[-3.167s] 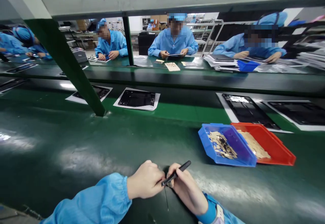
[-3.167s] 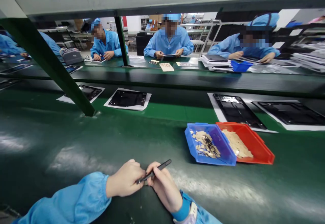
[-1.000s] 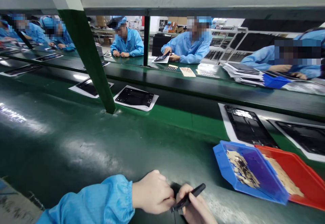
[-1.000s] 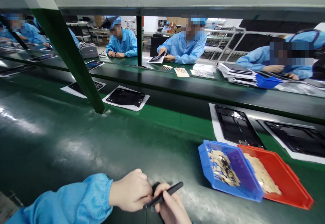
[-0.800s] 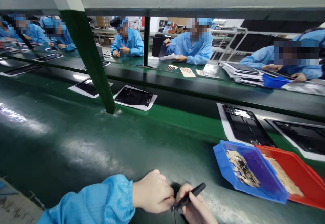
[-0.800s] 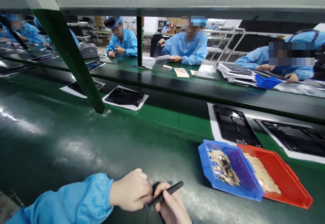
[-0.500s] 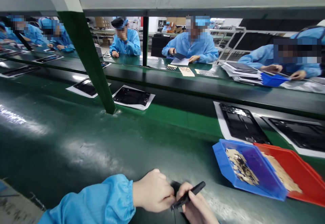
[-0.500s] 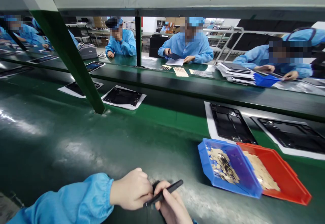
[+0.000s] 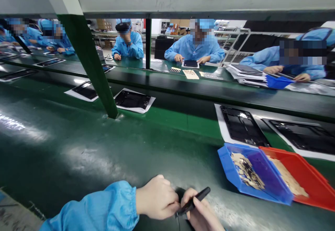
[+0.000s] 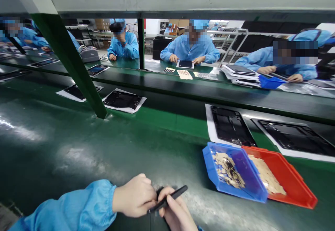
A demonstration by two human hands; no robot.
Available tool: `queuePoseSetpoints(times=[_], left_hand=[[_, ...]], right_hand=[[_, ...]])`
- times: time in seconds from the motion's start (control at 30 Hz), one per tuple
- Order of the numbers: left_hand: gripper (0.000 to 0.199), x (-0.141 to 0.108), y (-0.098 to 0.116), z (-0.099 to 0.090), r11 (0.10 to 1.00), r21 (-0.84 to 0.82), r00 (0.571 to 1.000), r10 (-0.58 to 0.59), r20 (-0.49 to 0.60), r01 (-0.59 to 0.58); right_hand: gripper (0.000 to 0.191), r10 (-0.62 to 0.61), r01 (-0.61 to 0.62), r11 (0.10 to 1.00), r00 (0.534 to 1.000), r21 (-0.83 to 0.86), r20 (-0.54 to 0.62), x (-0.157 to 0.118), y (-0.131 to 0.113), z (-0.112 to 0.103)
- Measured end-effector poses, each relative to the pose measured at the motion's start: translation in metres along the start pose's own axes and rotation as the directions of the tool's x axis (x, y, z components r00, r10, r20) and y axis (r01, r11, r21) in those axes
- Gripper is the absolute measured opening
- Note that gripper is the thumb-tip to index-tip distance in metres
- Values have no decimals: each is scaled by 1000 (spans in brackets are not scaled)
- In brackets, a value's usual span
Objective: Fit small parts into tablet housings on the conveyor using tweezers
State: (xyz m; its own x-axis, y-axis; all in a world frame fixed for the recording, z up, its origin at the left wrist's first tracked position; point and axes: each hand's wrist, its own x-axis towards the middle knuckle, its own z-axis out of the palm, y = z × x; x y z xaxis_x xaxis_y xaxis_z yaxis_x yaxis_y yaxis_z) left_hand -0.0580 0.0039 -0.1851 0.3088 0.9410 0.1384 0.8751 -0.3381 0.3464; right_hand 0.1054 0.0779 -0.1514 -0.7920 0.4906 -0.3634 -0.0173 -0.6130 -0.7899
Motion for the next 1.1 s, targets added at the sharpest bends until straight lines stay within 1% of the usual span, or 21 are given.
queuePoseSetpoints(times=[0.1, 0.2, 0.43, 0.63, 0.87, 1.0, 1.1], left_hand=[[26, -2, -1, 2, 1000, 4, 1000, -2, -15, 2], [26, -2, -2, 3, 1000, 10, 1000, 1, -5, 0], [26, 0, 0, 0, 1000, 4, 1000, 2, 12, -2], [27, 1, 0, 0, 1000, 3, 1000, 1, 18, -1], [29, 1, 1, -3, 1000, 5, 1000, 4, 27, -4], [27, 0, 0, -1, 1000, 7, 1000, -1, 15, 1], [28, -1, -1, 0, 1000, 1, 1000, 3, 28, -3]], right_hand=[[36, 8, -8, 1000, 1000, 5, -5, 0, 0, 2], [37, 4, -4, 1000, 1000, 4, -4, 0, 0, 3], [37, 12, -12, 1000, 1000, -8, -5, 1, 2, -3], [37, 3, -3, 1000, 1000, -15, -3, 0, 0, -1], [38, 7, -6, 1000, 1000, -12, 9, 0, 0, -1], [36, 12, -12, 1000, 1000, -11, 17, 0, 1, -1], [37, 12, -12, 1000, 1000, -1, 17, -1, 0, 1]])
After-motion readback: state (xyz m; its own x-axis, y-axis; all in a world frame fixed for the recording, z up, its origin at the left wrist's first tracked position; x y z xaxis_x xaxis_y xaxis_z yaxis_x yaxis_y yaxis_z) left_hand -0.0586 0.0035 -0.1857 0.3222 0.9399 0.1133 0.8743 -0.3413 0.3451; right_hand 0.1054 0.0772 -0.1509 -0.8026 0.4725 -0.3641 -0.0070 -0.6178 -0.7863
